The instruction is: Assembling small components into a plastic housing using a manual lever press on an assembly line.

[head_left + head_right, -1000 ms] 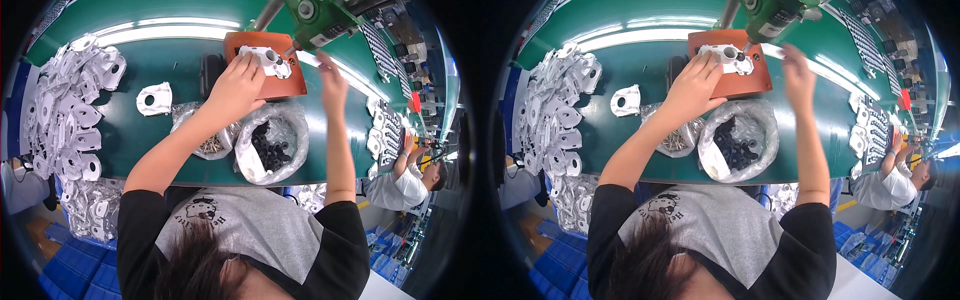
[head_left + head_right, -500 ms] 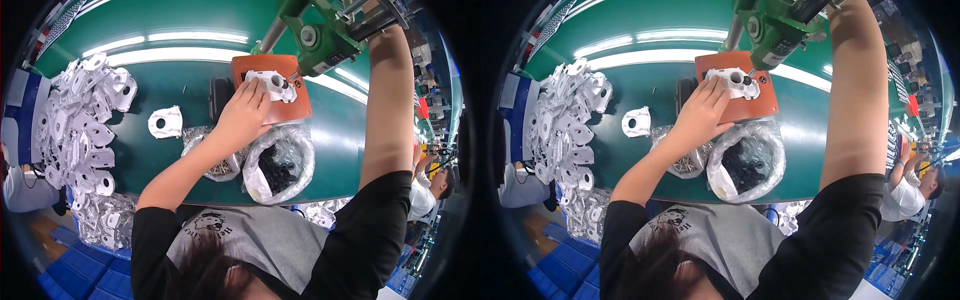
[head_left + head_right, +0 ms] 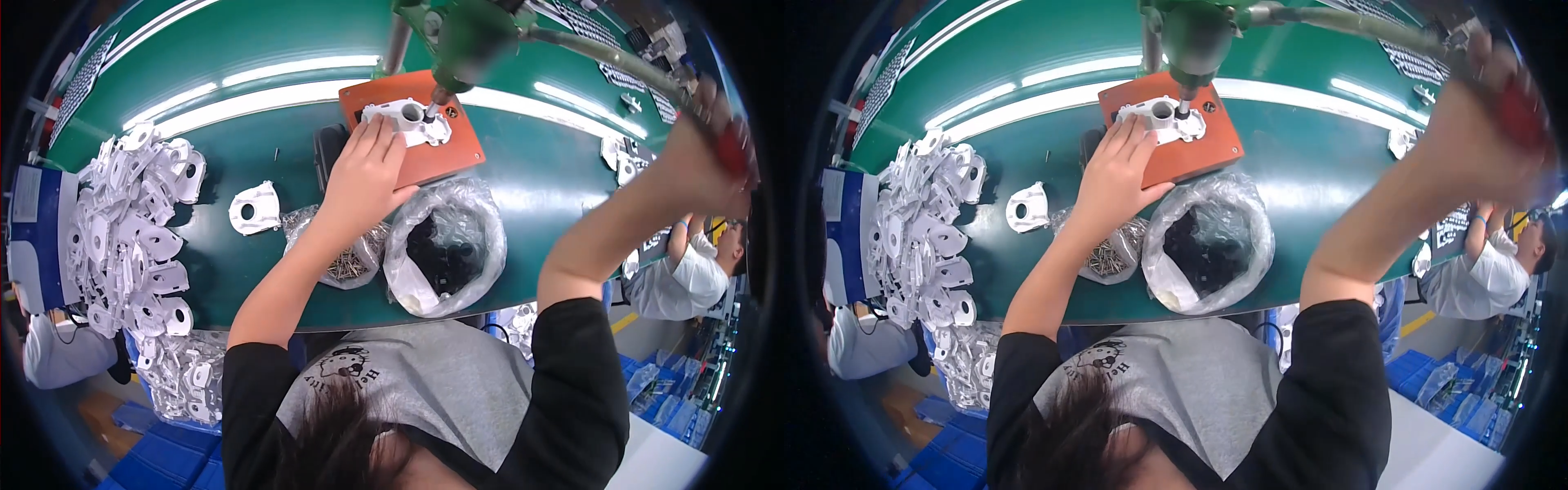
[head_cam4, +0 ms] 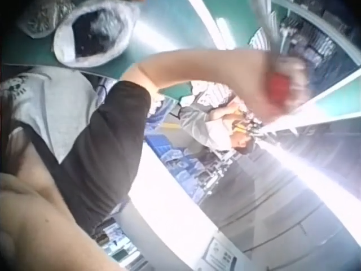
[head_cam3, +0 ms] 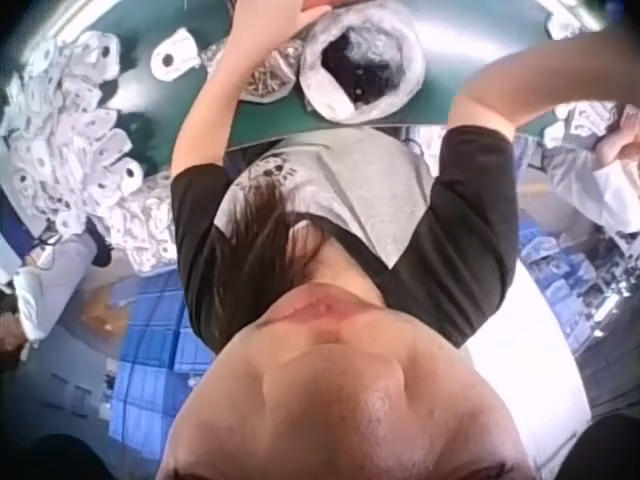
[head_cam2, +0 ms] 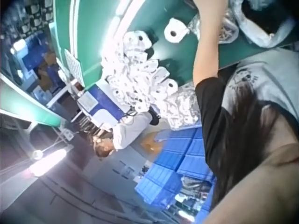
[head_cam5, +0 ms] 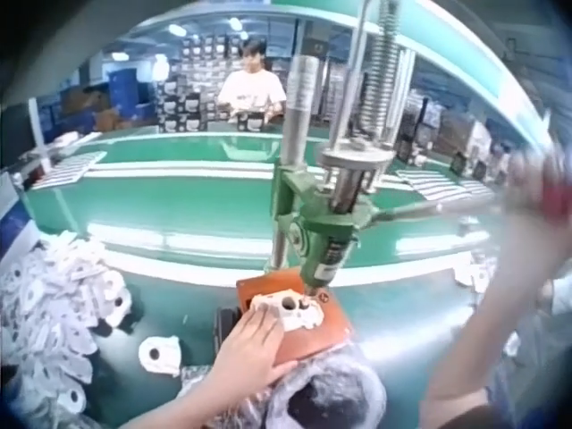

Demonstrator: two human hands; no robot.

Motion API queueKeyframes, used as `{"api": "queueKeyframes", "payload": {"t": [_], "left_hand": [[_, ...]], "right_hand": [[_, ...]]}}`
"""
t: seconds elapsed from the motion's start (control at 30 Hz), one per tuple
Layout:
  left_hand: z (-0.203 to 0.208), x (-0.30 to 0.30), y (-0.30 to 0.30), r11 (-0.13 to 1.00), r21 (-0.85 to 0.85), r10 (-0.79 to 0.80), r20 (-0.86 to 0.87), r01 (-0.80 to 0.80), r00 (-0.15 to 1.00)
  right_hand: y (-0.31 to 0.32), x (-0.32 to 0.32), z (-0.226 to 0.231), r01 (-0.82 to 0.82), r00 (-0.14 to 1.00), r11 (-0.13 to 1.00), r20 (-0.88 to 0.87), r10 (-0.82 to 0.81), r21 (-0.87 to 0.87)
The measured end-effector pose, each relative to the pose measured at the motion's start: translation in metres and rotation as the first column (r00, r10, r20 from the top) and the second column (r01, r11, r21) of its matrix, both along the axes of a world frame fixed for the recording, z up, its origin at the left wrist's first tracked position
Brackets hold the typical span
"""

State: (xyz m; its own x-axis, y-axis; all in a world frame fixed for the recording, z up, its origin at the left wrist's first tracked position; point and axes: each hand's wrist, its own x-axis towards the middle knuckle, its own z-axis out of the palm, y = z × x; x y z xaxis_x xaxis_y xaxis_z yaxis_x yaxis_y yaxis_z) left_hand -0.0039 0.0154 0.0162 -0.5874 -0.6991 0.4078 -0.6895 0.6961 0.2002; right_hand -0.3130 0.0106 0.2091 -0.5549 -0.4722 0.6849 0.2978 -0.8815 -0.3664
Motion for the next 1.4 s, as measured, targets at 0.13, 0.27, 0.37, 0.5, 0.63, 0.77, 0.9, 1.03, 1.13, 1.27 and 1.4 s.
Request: {"api": "queueKeyframes", "payload": {"t": [0.13, 0.27, 0.37, 0.5, 0.63, 0.77, 0.9, 1.03, 1.13, 1.27, 1.4], "left_hand": [[-0.004, -0.008, 0.011, 0.987, -0.058, -0.158, -0.107, 0.152, 0.982], [-0.013, 0.007, 0.015, 0.991, -0.056, -0.125, -0.088, 0.121, 0.988], [-0.014, 0.009, 0.014, 0.994, -0.048, -0.098, -0.064, 0.095, 0.993], [-0.013, 0.001, 0.015, 0.996, -0.031, -0.080, -0.052, 0.078, 0.995], [-0.005, 0.002, 0.020, 0.998, -0.022, -0.054, -0.058, 0.053, 0.997], [-0.003, -0.009, 0.018, 0.999, 0.045, -0.017, -0.054, 0.019, 0.998], [0.000, 0.006, 0.016, 0.958, 0.285, 0.049, -0.284, 0.036, 0.958], [-0.005, -0.001, -0.008, 0.976, 0.215, 0.086, -0.191, -0.043, 0.978], [-0.009, -0.009, -0.028, 0.985, 0.174, 0.028, -0.181, 0.004, 0.983], [0.021, -0.004, -0.037, 0.897, 0.422, -0.022, -0.251, 0.130, 0.968], [0.022, 0.012, -0.043, 0.861, 0.465, 0.017, -0.429, 0.204, 0.903]], "right_hand": [[0.145, 0.007, -0.100, -0.059, 0.970, 0.998, -0.236, 0.065, 0.032], [0.156, 0.044, -0.144, 0.197, 0.880, 0.964, -0.466, -0.093, 0.180], [0.137, 0.042, -0.122, 0.220, 0.773, 0.967, -0.627, -0.093, 0.128], [0.102, 0.020, -0.049, -0.283, 0.911, 0.958, -0.302, 0.281, 0.037], [-0.010, 0.080, -0.006, 0.126, 0.967, 0.980, -0.241, -0.086, 0.155], [-0.085, 0.091, -0.011, 0.075, 0.917, 0.695, -0.324, 0.233, 0.715], [-0.085, 0.078, -0.077, 0.078, 0.917, 0.893, -0.383, 0.109, 0.443], [0.050, 0.016, -0.151, 0.632, 0.644, 0.686, -0.737, -0.206, 0.360], [0.140, -0.068, -0.217, 0.975, 0.146, 0.207, -0.933, -0.328, 0.080], [0.245, -0.166, -0.231, 0.848, 0.043, -0.523, -0.994, -0.099, 0.088], [0.279, -0.224, -0.274, 0.551, -0.044, -0.825, -0.992, 0.119, -0.123]]}}
